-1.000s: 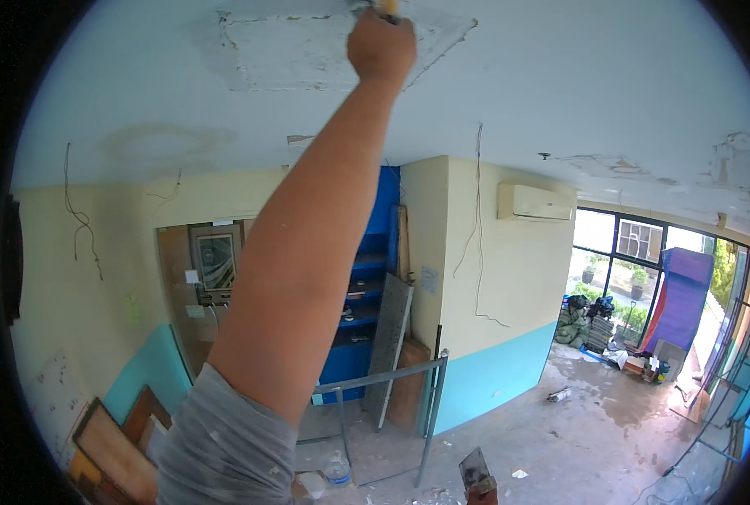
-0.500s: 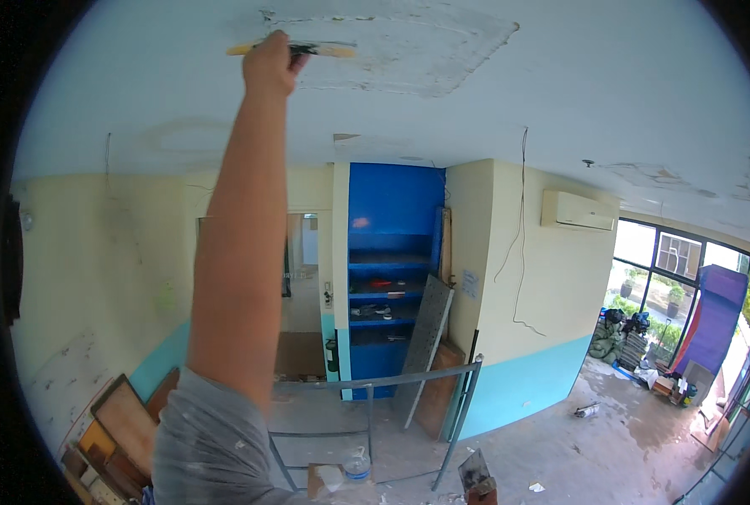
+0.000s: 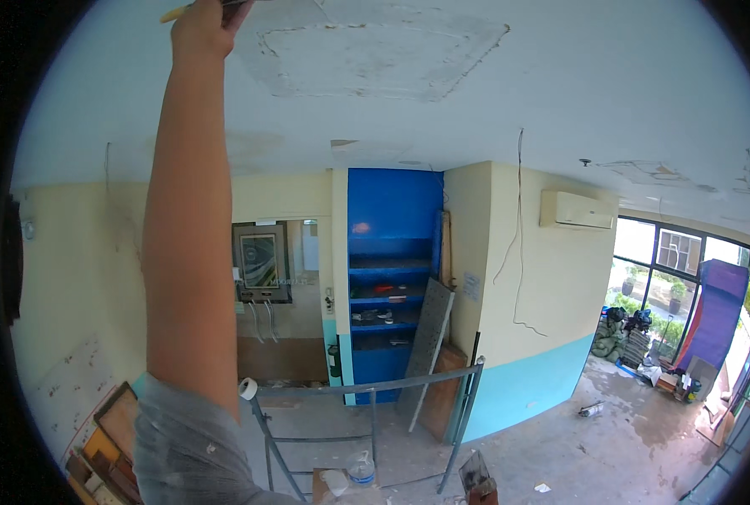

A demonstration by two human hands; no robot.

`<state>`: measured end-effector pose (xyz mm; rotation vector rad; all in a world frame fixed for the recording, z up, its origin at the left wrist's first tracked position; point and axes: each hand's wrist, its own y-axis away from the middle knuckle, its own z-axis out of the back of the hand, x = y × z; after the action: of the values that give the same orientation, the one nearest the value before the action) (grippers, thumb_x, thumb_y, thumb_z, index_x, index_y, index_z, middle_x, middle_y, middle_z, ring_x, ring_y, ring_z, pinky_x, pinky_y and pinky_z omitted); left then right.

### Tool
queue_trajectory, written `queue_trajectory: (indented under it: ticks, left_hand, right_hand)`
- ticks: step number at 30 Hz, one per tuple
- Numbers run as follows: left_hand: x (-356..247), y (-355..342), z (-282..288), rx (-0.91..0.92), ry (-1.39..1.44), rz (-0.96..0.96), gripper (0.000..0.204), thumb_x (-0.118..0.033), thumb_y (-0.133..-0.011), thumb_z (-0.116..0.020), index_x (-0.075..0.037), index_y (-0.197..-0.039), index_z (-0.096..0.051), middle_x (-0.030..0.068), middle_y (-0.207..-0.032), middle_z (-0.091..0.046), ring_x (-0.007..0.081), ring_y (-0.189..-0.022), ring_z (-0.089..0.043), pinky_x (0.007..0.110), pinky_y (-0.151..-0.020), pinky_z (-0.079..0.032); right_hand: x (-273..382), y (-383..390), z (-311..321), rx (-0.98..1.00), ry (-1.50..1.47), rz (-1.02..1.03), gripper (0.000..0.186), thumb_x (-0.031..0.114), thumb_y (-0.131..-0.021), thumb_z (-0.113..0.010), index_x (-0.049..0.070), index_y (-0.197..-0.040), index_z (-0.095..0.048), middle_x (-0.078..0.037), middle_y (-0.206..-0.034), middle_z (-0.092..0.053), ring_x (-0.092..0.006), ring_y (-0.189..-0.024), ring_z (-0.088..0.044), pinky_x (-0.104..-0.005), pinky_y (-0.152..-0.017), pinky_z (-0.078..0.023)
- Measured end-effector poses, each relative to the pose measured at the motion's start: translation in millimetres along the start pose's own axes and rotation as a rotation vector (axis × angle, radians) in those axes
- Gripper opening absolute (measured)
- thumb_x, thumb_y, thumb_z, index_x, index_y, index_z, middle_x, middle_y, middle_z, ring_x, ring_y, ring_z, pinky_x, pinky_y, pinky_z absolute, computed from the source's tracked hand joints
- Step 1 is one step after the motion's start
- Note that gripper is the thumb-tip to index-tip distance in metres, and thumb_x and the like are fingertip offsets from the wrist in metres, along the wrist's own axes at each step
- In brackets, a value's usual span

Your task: The person scrapes a section of the ceiling, applies mesh tape over a seam, and then spreads a compound over the area using putty knives.

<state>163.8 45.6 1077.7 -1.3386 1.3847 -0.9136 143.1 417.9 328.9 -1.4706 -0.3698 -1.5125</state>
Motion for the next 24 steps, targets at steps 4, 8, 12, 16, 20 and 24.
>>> queue_trajectory:
  ticks: [4,8,12,16,20,24]
  left_hand:
    - [64.6,1.1,-65.6,-0.162,-0.017,-0.124,0.024,-0.013,-0.089,-0.056,0.006,-0.104,-0.054,0.0212,-0.094,-0.066,0.0260,-0.089,-0.068,0.031,-0.078,-0.057]
    - [38.1,20.2,-107.5,-0.290,0.581,0.489,0.033,-0.024,-0.083,-0.056,0.004,-0.101,-0.059,0.0198,-0.093,-0.068,0.0324,-0.088,-0.067,0.040,-0.079,-0.052]
    - [10.2,23.6,-139.4,-0.246,0.556,0.412,0.034,-0.023,-0.081,-0.057,0.003,-0.102,-0.061,0.0217,-0.097,-0.068,0.0395,-0.091,-0.065,0.045,-0.083,-0.050]
    - [-55.0,28.1,-159.6,-0.344,0.652,0.388,0.035,-0.027,-0.075,-0.063,0.001,-0.095,-0.063,0.0214,-0.095,-0.067,0.0393,-0.089,-0.065,0.046,-0.081,-0.050]
    - [-130.0,38.3,-150.0,-0.297,0.711,0.361,0.036,-0.027,-0.073,-0.068,0.003,-0.093,-0.064,0.0219,-0.096,-0.065,0.0386,-0.089,-0.064,0.046,-0.081,-0.051]
    - [-184.0,42.7,-153.4,-0.240,0.796,0.430,0.035,-0.027,-0.073,-0.069,0.003,-0.089,-0.064,0.0223,-0.096,-0.063,0.0371,-0.090,-0.063,0.045,-0.080,-0.051]
  right_hand:
    - [-4.3,1.7,6.6,0.026,-0.041,-0.063,0.037,0.023,-0.089,-0.056,-0.003,-0.116,-0.059,-0.025,-0.109,-0.063,-0.0377,-0.100,-0.059,-0.0404,-0.086,-0.046]
    - [-65.1,3.0,10.4,-0.053,0.070,-0.065,0.037,0.021,-0.089,-0.057,-0.003,-0.116,-0.059,-0.022,-0.107,-0.064,-0.0334,-0.096,-0.059,-0.0396,-0.084,-0.046]
    - [-62.2,6.0,19.1,-0.078,-0.039,-0.081,0.035,0.021,-0.088,-0.057,-0.003,-0.115,-0.059,-0.020,-0.104,-0.064,-0.0304,-0.093,-0.059,-0.0383,-0.081,-0.046]
    - [-10.3,16.2,34.8,-0.088,-0.017,-0.106,0.033,0.020,-0.088,-0.058,-0.002,-0.113,-0.060,-0.019,-0.102,-0.064,-0.0293,-0.090,-0.059,-0.0381,-0.079,-0.046]
    - [-65.6,22.9,40.8,-0.199,-0.010,-0.080,0.028,0.017,-0.088,-0.058,-0.002,-0.107,-0.061,-0.017,-0.096,-0.064,-0.0267,-0.086,-0.057,-0.0371,-0.076,-0.046]
    - [-22.8,28.8,44.6,-0.262,-0.075,-0.154,0.024,0.015,-0.087,-0.058,-0.001,-0.104,-0.061,-0.014,-0.093,-0.063,-0.0255,-0.083,-0.056,-0.0362,-0.076,-0.046]
